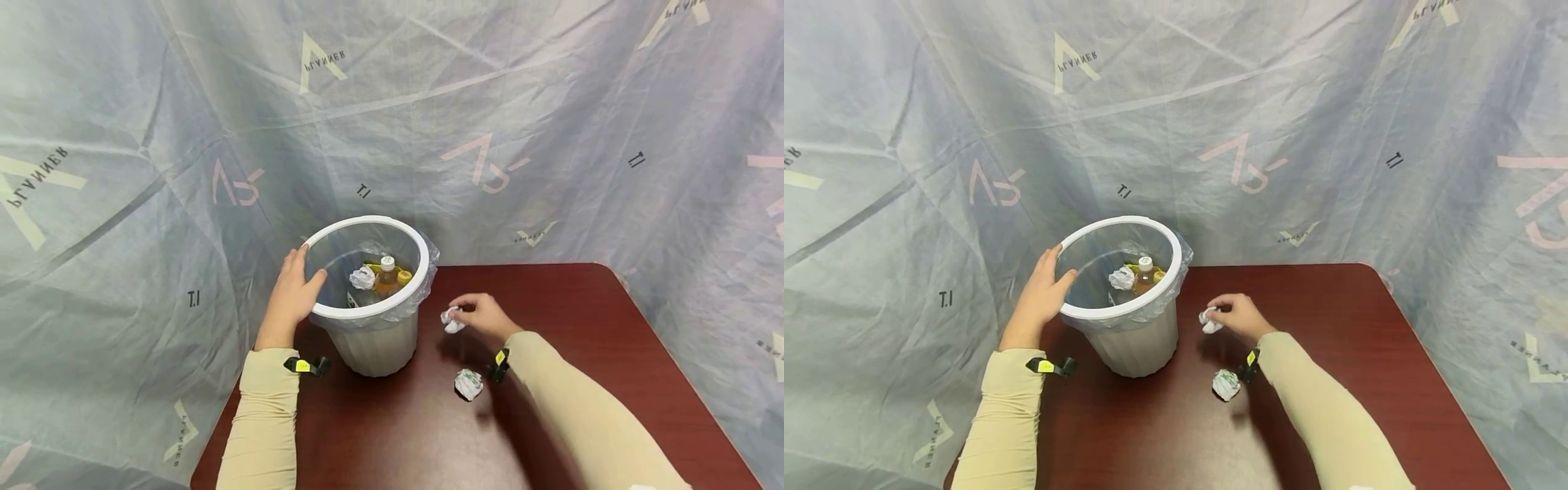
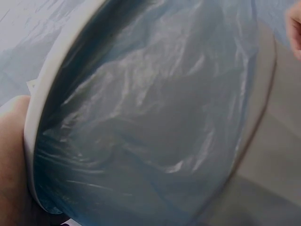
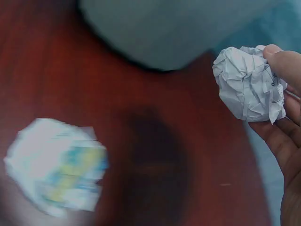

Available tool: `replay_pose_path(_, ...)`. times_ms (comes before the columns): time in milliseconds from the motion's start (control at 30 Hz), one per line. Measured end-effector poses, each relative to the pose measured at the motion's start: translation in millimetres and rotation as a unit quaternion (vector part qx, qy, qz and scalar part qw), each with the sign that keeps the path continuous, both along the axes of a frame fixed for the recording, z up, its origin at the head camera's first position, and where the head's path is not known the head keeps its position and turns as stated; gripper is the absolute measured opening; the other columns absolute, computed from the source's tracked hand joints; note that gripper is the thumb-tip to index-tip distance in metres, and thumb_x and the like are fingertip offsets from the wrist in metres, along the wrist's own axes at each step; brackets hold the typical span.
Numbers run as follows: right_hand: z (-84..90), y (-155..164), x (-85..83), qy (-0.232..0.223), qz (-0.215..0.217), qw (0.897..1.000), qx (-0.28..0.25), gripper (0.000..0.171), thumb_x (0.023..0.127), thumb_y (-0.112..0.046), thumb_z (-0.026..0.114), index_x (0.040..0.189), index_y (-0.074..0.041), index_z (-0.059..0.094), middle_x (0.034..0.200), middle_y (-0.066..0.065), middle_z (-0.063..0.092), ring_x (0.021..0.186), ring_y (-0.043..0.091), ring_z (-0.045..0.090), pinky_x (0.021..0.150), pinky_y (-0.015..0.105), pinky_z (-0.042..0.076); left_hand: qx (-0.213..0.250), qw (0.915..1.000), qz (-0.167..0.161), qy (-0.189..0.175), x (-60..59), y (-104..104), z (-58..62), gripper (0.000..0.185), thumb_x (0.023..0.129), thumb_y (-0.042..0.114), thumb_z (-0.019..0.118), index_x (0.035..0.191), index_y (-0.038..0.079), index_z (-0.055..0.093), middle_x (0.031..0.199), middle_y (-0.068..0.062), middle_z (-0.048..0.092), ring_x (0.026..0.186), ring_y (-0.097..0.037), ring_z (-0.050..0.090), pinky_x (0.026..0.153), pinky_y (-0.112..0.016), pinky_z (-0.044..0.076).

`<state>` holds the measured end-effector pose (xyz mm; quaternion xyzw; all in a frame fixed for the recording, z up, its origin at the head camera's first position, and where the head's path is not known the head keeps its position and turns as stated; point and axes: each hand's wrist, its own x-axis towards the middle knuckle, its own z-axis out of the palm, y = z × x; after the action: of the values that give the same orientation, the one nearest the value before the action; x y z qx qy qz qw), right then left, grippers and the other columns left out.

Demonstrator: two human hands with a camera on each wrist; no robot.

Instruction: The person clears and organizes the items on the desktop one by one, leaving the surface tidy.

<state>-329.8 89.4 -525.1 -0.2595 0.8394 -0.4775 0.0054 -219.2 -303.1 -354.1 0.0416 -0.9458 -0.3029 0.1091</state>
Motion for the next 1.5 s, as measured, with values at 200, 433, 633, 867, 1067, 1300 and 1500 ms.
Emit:
replay_pose_path(200,62.5,13,-24.2,0.032,-0.031,0.999,-0.002,0.025,0.088,-0.022,0.080,0.107,-0.005,0.078,0.096,0.006,0.076,0.084,0.018,0.066,0.069,0.025,0.053,-0.002,1.0000,-0.005,0.004,-0.5,5,-0.8,0.073,0.102,0.038,0.048,0.163,0.013,0.017,0.168,-0.021,0.008,0.153,-0.044,0.011,0.118,-0.064,0.018)
replay_pose_path(433,136.3,11,-36.2,0.061,-0.031,0.998,0.001,0.032,0.092,-0.026,0.077,0.114,-0.003,0.075,0.098,0.010,0.075,0.088,0.020,0.068,0.073,0.028,0.054,-0.002,0.9999,-0.013,0.003,-1.7,6,-3.5,0.074,0.102,0.040,0.047,0.163,0.012,0.016,0.168,-0.021,0.007,0.153,-0.043,0.009,0.119,-0.063,0.017)
replay_pose_path(633,178.1,-4,-41.5,0.084,-0.050,0.995,-0.006,0.030,0.091,-0.027,0.078,0.112,-0.007,0.076,0.099,0.009,0.075,0.088,0.018,0.069,0.070,0.026,0.053,-0.001,0.9999,-0.015,0.008,-3.1,9,-3.7,0.073,0.102,0.038,0.048,0.163,0.012,0.018,0.168,-0.021,0.009,0.153,-0.043,0.009,0.119,-0.063,0.016)
replay_pose_path(867,204.0,-36,-38.8,0.095,-0.027,0.995,-0.016,0.029,0.091,-0.024,0.077,0.115,-0.006,0.075,0.103,0.010,0.076,0.094,0.021,0.071,0.077,0.033,0.056,0.003,0.9999,-0.016,0.001,-4.5,12,-5.5,0.073,0.103,0.038,0.049,0.163,0.013,0.016,0.168,-0.021,0.007,0.154,-0.042,0.008,0.119,-0.063,0.015)
replay_pose_path(1067,207.6,-70,-33.7,0.118,0.015,0.993,-0.013,0.029,0.091,-0.020,0.077,0.115,-0.003,0.075,0.103,0.012,0.076,0.094,0.022,0.072,0.080,0.034,0.056,0.001,0.9999,-0.015,0.006,-4.0,11,-2.4,0.073,0.103,0.039,0.048,0.163,0.012,0.017,0.168,-0.021,0.007,0.153,-0.043,0.009,0.119,-0.063,0.016)
replay_pose_path(1300,202.9,-92,-28.3,0.091,0.059,0.994,0.011,0.030,0.093,-0.026,0.076,0.116,-0.007,0.074,0.105,0.006,0.074,0.097,0.018,0.070,0.082,0.034,0.056,0.010,0.9998,-0.015,0.008,-4.2,15,-0.7,0.073,0.103,0.038,0.049,0.163,0.013,0.017,0.168,-0.020,0.007,0.153,-0.043,0.009,0.119,-0.063,0.016)
replay_pose_path(1500,203.8,-99,-22.8,0.083,0.083,0.993,0.029,0.030,0.094,-0.028,0.075,0.119,-0.012,0.074,0.110,0.003,0.071,0.102,0.017,0.067,0.089,0.035,0.055,0.008,0.9998,-0.014,0.010,-5.7,16,-1.2,0.073,0.102,0.039,0.048,0.163,0.013,0.017,0.168,-0.020,0.007,0.153,-0.044,0.012,0.119,-0.063,0.017)
